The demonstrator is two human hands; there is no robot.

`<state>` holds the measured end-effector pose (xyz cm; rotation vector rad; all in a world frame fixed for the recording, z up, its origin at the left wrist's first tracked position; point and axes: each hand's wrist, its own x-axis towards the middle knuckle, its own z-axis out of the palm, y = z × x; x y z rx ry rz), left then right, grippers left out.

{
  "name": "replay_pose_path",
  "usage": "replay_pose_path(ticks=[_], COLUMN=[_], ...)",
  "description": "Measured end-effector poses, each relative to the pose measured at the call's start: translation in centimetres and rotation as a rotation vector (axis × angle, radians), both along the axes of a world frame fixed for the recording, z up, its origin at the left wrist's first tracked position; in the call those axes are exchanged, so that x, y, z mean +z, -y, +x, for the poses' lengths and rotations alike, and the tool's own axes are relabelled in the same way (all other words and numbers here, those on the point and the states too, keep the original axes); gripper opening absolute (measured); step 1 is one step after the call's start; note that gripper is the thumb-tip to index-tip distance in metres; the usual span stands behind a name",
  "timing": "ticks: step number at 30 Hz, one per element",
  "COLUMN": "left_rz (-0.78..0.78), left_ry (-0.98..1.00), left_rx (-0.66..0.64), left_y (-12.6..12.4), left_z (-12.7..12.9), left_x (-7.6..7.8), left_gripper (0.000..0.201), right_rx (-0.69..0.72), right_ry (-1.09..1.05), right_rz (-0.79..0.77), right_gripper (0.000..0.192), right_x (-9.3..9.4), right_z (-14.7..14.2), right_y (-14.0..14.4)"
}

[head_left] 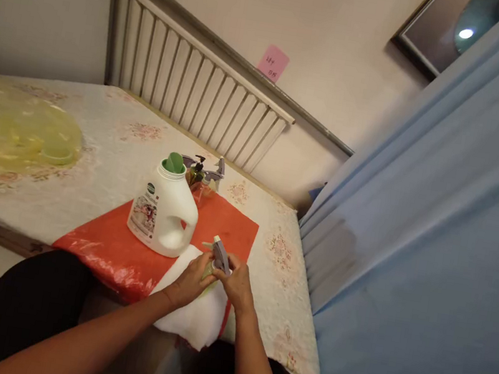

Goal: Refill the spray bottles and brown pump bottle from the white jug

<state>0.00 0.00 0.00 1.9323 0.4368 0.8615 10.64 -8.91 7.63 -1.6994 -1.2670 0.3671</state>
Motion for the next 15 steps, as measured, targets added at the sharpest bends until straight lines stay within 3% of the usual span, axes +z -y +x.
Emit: replay_pose_path(ticks=[4, 11, 15], left_rz=[0.011, 0.026, 0.025], left_ry=[0.012, 0.030, 0.033], left_rx=[0.028, 0.041, 0.025], left_y=[0.1, 0.3, 0.2], left_z=[0.1, 0.1, -0.1], left_x=[-0.2, -0.9, -0.8], left_gripper=[0.038, 0.033, 0.026], right_rx=[-0.079, -0.463, -0.568], right_ry=[0.045, 0.076, 0.045], right_rz=[0.051, 0.132, 0.153], right_gripper=[0.028, 0.011, 0.009], right_x=[-1.2, -3.8, -4.8], right_z=[-0.7, -3.1, -4.0], right_y=[-0.1, -1.0, -1.6])
